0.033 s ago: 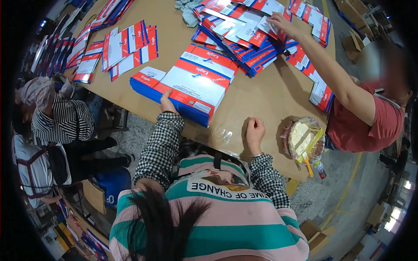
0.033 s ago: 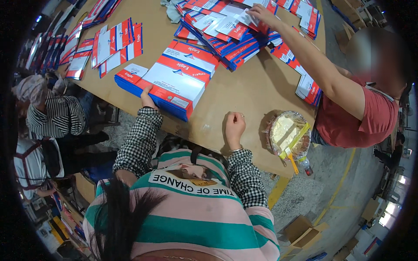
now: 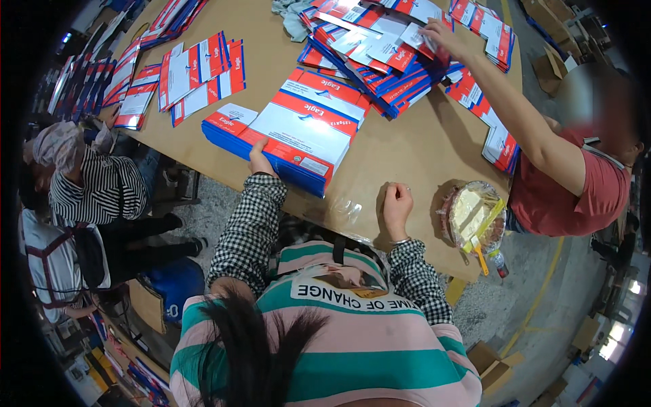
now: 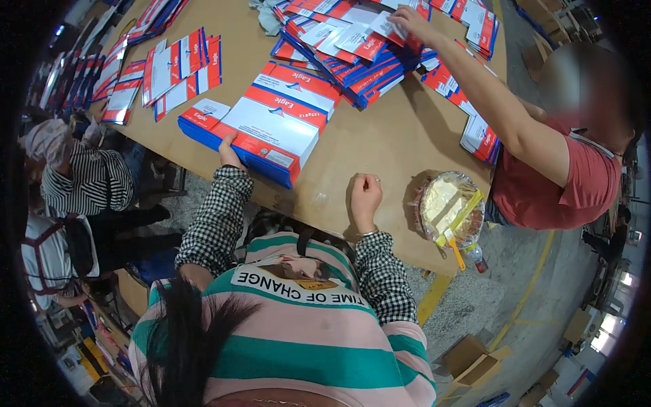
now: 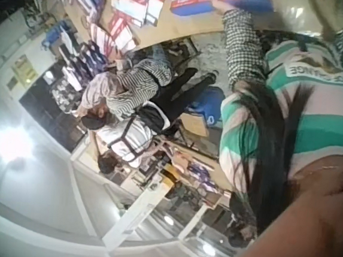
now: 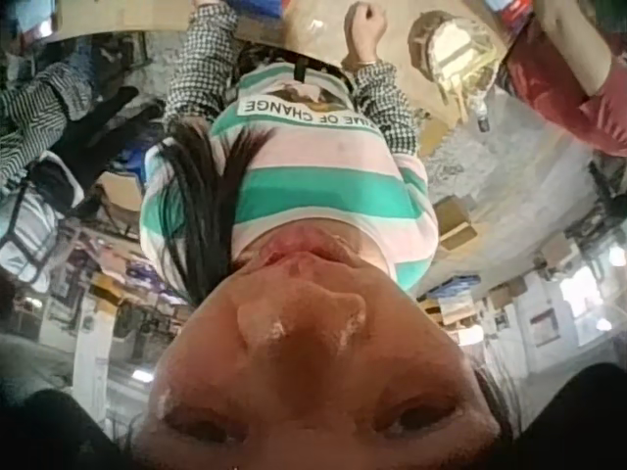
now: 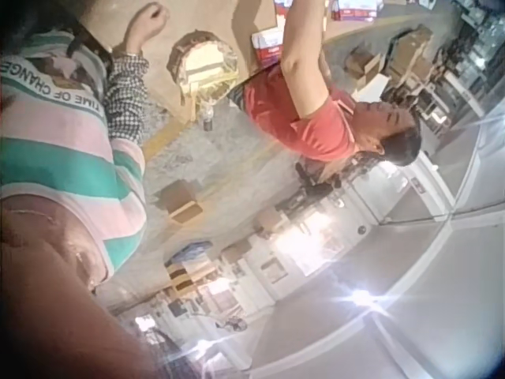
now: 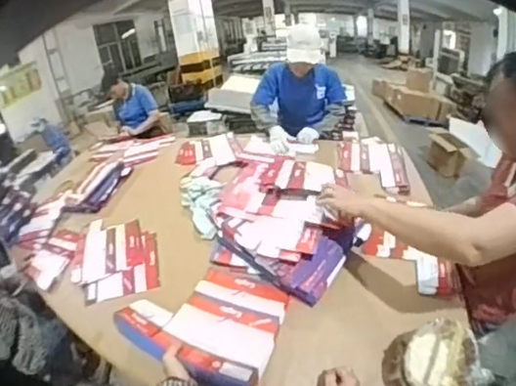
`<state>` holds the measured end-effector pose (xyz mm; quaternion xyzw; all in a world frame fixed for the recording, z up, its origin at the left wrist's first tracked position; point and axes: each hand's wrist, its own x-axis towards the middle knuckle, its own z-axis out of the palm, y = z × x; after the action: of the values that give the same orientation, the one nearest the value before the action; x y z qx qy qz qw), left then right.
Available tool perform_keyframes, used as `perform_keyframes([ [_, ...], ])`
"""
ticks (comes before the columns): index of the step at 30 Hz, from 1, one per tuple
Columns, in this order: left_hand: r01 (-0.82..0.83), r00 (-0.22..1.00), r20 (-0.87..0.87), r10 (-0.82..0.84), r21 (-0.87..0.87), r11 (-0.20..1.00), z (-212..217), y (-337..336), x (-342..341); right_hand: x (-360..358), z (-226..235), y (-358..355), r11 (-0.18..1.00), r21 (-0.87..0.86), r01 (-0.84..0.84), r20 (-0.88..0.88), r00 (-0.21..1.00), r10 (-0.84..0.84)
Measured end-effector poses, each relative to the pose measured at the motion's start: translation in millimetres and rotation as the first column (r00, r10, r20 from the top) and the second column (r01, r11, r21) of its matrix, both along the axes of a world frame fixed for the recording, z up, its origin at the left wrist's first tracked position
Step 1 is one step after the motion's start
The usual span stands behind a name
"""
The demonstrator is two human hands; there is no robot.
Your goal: The person applies adhesive to the edges of flat cardboard sheets using a brush, folds them into box shapes, and stacks the finished units. They handle stacks of printed cardboard sheets and a container of adhesive, working at a table with other workers.
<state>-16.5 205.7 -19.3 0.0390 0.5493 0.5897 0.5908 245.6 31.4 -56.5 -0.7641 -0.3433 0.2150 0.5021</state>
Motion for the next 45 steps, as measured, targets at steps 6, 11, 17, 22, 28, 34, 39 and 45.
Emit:
perform_keyframes([
  [6,0.034,0.999,0.011,-0.034,0.024,0.999,-2,-1,-1,-1,0,-5,1.0,-0.003,0.008,0.0,1.0,-0.008],
  [11,0.174,0.969,-0.2,-0.142,0.156,0.972,-26,5,-11,-8,-33,-14,0.991,0.042,0.124,-0.107,0.987,-0.119],
  [17,0.196,0.98,0.035,-0.195,-0.006,0.981,4,-9,3,-37,0,-37,0.997,-0.005,-0.08,0.393,0.917,0.076],
  [22,0.27,0.961,0.075,-0.268,-0.021,0.963,-8,-2,-7,-43,18,-53,0.983,-0.028,-0.184,0.388,0.904,0.18],
  [28,0.277,0.961,0.029,-0.276,-0.018,0.961,-13,-3,-17,-46,17,-52,0.982,-0.021,-0.188,0.383,0.906,0.181],
  [34,0.289,0.957,0.02,-0.288,-0.048,0.956,-17,-1,-20,-49,9,-52,0.988,-0.014,-0.157,0.408,0.901,0.149],
  [39,0.274,0.962,0.01,-0.274,-0.076,0.959,-8,-6,-14,-46,17,-51,0.988,-0.026,-0.153,0.409,0.9,0.15],
  [45,0.28,0.959,-0.028,-0.283,-0.074,0.957,1,-9,-7,-47,15,-50,0.988,-0.034,-0.148,0.413,0.899,0.149],
])
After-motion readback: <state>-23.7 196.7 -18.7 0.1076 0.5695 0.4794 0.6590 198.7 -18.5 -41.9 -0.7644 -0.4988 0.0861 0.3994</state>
